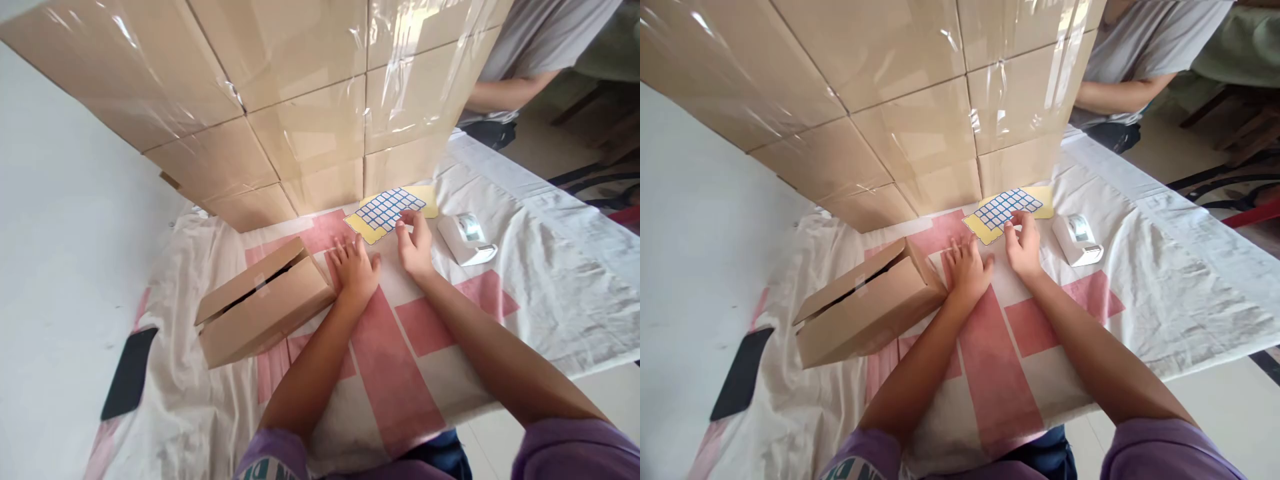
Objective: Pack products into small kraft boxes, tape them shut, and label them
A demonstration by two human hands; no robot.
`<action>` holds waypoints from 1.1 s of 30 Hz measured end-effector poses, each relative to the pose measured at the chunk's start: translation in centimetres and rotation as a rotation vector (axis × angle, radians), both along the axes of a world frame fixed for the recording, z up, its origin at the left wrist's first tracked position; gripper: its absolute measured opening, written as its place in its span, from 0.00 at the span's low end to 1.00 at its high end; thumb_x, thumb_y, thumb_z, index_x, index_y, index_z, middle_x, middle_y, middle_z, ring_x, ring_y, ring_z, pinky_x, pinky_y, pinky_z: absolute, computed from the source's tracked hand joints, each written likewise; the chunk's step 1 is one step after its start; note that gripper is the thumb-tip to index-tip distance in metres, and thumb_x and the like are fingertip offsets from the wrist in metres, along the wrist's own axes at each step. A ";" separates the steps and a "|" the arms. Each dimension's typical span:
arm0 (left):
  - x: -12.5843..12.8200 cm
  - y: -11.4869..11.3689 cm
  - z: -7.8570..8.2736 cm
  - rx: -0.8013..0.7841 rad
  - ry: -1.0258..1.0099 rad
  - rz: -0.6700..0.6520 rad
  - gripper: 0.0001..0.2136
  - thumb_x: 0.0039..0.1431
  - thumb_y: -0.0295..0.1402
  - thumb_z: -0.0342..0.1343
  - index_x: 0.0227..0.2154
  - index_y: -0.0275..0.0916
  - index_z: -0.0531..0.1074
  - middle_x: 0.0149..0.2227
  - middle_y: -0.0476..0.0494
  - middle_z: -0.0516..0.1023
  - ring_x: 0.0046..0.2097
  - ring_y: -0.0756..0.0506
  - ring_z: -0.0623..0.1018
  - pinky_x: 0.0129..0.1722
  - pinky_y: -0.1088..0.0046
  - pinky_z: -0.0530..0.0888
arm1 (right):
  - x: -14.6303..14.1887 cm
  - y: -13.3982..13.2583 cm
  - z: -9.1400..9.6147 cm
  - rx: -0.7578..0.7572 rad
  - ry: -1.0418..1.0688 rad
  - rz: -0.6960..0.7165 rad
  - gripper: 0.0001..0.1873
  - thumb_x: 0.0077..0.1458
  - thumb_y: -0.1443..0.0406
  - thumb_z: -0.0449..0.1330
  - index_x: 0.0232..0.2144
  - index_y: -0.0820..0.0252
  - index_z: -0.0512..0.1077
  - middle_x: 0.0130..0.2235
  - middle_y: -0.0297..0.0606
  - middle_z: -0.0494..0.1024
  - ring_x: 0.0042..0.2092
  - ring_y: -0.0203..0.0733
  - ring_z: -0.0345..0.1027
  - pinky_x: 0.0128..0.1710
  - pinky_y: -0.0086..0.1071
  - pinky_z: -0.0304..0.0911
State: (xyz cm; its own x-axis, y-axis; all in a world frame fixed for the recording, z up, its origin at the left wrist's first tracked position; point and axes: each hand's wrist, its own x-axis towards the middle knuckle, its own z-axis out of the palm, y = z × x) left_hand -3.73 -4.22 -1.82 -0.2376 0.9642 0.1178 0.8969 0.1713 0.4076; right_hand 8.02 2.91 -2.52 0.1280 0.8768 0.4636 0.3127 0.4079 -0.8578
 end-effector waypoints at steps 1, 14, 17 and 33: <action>-0.3 0.1 -0.3 0.004 0.029 -0.035 0.28 0.66 0.40 0.54 0.67 0.36 0.62 0.73 0.27 0.58 0.76 0.26 0.51 0.71 0.36 0.52 | -0.1 0.0 0.1 -0.040 0.080 0.031 0.15 0.64 0.54 0.56 0.47 0.55 0.70 0.48 0.46 0.76 0.49 0.48 0.71 0.45 0.42 0.72; -0.4 -1.0 -0.2 0.057 0.054 -0.284 0.17 0.68 0.36 0.51 0.57 0.50 0.74 0.72 0.43 0.61 0.71 0.30 0.63 0.68 0.35 0.59 | 0.8 0.8 0.4 -0.344 0.886 0.157 0.10 0.53 0.55 0.63 0.34 0.50 0.67 0.38 0.35 0.72 0.48 0.48 0.72 0.46 0.51 0.76; -0.4 -0.9 -0.3 0.063 0.054 -0.272 0.20 0.68 0.36 0.51 0.61 0.48 0.71 0.74 0.44 0.59 0.70 0.30 0.63 0.68 0.38 0.60 | 0.3 0.4 0.5 -0.403 0.897 0.220 0.10 0.52 0.56 0.65 0.33 0.51 0.68 0.39 0.36 0.74 0.49 0.49 0.73 0.47 0.53 0.76; -0.6 -1.7 1.2 0.354 -0.322 -0.240 0.08 0.67 0.32 0.49 0.41 0.42 0.74 0.45 0.40 0.81 0.49 0.42 0.78 0.52 0.62 0.69 | -0.9 -0.6 0.2 -0.503 0.443 0.372 0.10 0.54 0.58 0.69 0.37 0.54 0.77 0.33 0.33 0.79 0.33 0.40 0.71 0.34 0.34 0.69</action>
